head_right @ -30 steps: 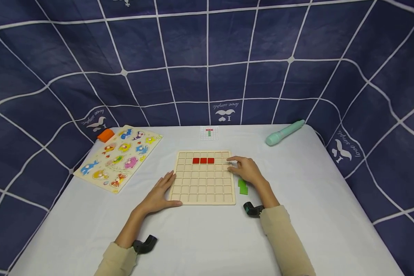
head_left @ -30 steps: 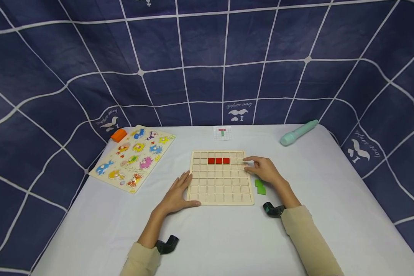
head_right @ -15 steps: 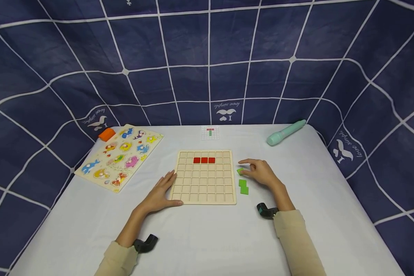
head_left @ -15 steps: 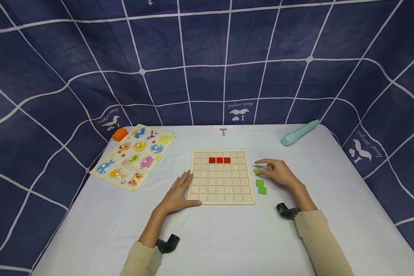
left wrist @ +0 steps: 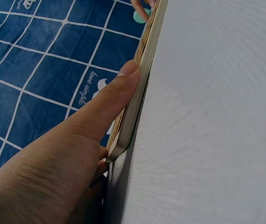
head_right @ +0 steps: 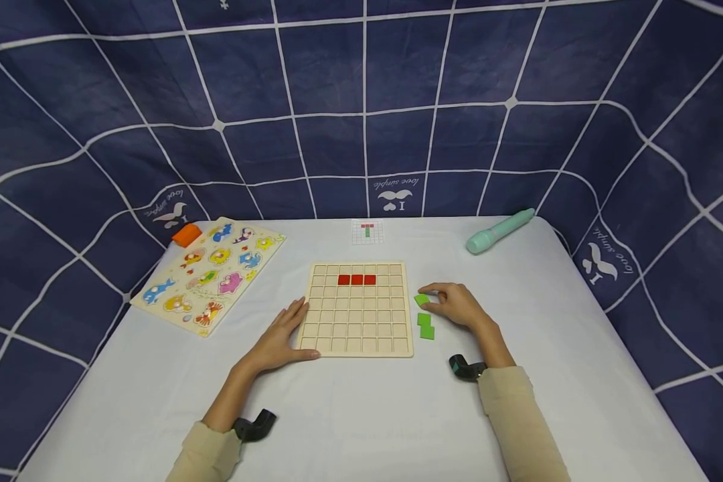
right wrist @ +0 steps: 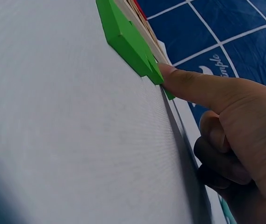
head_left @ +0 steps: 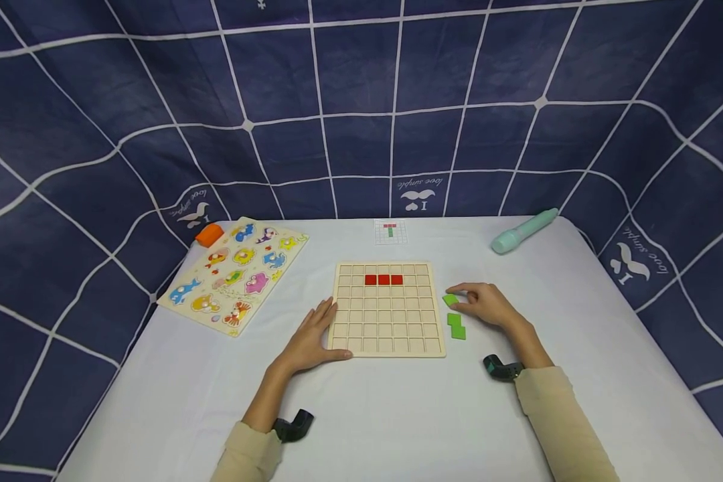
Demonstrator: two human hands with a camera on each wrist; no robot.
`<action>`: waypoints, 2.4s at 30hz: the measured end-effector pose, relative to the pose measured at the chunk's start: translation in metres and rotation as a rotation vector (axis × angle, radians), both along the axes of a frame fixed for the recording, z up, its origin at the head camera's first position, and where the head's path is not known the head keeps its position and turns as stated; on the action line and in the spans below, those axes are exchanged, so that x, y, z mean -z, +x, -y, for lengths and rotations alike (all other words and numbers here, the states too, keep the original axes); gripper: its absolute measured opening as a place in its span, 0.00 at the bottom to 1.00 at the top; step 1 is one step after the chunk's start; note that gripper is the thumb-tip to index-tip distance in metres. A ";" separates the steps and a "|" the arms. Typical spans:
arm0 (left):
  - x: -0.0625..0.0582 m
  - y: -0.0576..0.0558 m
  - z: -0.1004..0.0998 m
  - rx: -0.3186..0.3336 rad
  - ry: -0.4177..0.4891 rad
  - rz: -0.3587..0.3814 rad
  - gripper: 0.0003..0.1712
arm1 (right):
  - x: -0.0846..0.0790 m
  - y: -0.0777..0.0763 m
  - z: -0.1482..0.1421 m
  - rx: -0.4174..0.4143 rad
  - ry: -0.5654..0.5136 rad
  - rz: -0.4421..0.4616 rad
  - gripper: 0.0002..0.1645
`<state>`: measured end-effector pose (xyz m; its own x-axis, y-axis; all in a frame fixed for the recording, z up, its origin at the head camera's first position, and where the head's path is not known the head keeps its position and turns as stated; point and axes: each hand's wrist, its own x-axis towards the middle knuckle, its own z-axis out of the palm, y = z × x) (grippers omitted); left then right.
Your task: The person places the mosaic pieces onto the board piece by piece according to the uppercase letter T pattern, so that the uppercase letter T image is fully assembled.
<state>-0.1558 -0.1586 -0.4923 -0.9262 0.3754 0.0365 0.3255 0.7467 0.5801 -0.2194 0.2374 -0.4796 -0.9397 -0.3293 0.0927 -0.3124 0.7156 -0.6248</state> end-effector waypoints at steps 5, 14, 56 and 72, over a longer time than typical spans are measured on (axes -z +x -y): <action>0.002 -0.001 0.001 -0.007 -0.025 0.008 0.66 | 0.003 -0.001 -0.001 0.013 -0.010 -0.048 0.20; 0.001 -0.001 0.000 -0.002 -0.010 0.020 0.65 | -0.005 -0.001 0.010 0.055 -0.025 -0.177 0.19; -0.002 0.001 0.000 0.000 -0.004 0.017 0.65 | 0.008 -0.017 0.142 0.105 0.022 -0.207 0.21; 0.001 0.000 0.001 0.004 0.000 -0.002 0.65 | -0.005 -0.004 0.113 -0.006 -0.087 -0.183 0.20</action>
